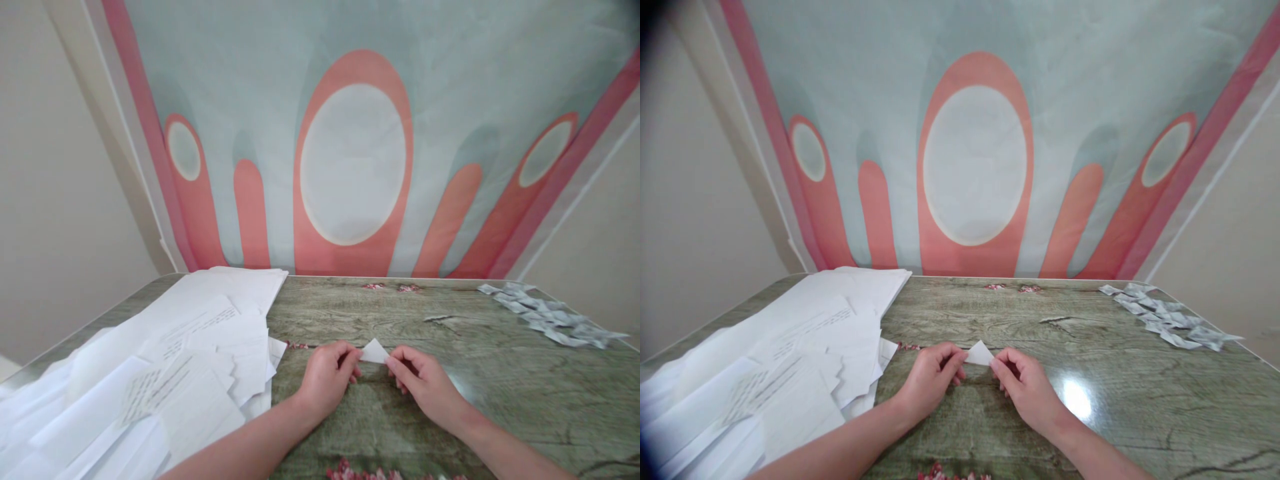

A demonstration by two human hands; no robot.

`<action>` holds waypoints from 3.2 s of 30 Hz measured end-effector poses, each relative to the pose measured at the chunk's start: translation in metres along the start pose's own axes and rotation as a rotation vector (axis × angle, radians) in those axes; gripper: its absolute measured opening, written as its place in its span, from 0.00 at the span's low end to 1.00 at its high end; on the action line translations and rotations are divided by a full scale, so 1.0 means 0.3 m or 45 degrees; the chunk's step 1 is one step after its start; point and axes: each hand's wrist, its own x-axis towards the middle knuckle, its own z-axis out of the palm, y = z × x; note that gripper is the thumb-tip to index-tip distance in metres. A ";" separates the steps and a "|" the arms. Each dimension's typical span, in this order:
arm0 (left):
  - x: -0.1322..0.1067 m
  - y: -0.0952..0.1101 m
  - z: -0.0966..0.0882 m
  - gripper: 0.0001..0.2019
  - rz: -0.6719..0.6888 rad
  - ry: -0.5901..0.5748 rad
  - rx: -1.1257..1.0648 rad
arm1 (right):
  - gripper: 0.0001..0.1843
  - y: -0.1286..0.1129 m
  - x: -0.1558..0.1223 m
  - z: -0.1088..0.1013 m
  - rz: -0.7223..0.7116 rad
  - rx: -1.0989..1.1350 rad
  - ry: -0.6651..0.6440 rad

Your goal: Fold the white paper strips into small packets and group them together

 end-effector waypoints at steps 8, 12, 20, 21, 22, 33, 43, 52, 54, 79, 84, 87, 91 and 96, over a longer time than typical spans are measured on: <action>-0.003 -0.016 0.005 0.19 0.051 -0.018 0.034 | 0.23 -0.019 0.002 0.003 0.034 -0.010 0.083; -0.001 -0.016 0.002 0.18 0.068 -0.007 0.055 | 0.23 -0.018 0.007 0.003 0.039 0.037 0.093; 0.000 -0.009 0.002 0.16 0.033 0.029 0.041 | 0.20 0.005 0.008 0.001 0.052 0.051 0.071; 0.000 -0.010 0.004 0.16 0.033 0.025 0.037 | 0.20 0.005 0.006 -0.001 0.035 0.034 0.056; -0.001 -0.012 0.006 0.16 0.033 0.019 0.031 | 0.19 0.004 0.004 -0.003 0.016 0.015 0.042; -0.001 -0.004 0.005 0.14 0.046 -0.025 -0.069 | 0.17 -0.017 0.001 -0.012 -0.060 0.068 -0.059; -0.011 0.013 -0.001 0.15 0.109 -0.104 0.041 | 0.17 -0.001 -0.003 -0.016 -0.092 -0.025 -0.060; -0.006 0.025 -0.012 0.16 0.052 -0.076 -0.192 | 0.16 -0.001 -0.006 0.001 -0.065 0.033 -0.029; -0.005 0.027 -0.010 0.17 0.008 -0.077 -0.332 | 0.16 0.001 -0.009 0.002 -0.081 0.037 -0.028; -0.035 0.046 0.015 0.18 0.025 -0.312 -0.322 | 0.15 -0.033 -0.036 0.016 -0.125 0.121 -0.037; -0.041 0.048 0.014 0.17 0.076 -0.343 -0.149 | 0.14 -0.026 -0.038 0.014 -0.122 0.158 -0.057; -0.043 0.046 0.022 0.09 0.088 -0.213 -0.108 | 0.14 -0.020 -0.033 0.017 -0.106 0.064 -0.012; -0.047 0.046 0.024 0.24 0.202 0.052 -0.088 | 0.12 -0.018 -0.030 0.029 -0.167 -0.137 0.074; -0.052 0.061 0.015 0.17 0.464 0.085 0.059 | 0.10 -0.022 -0.043 0.048 -0.260 -0.319 0.090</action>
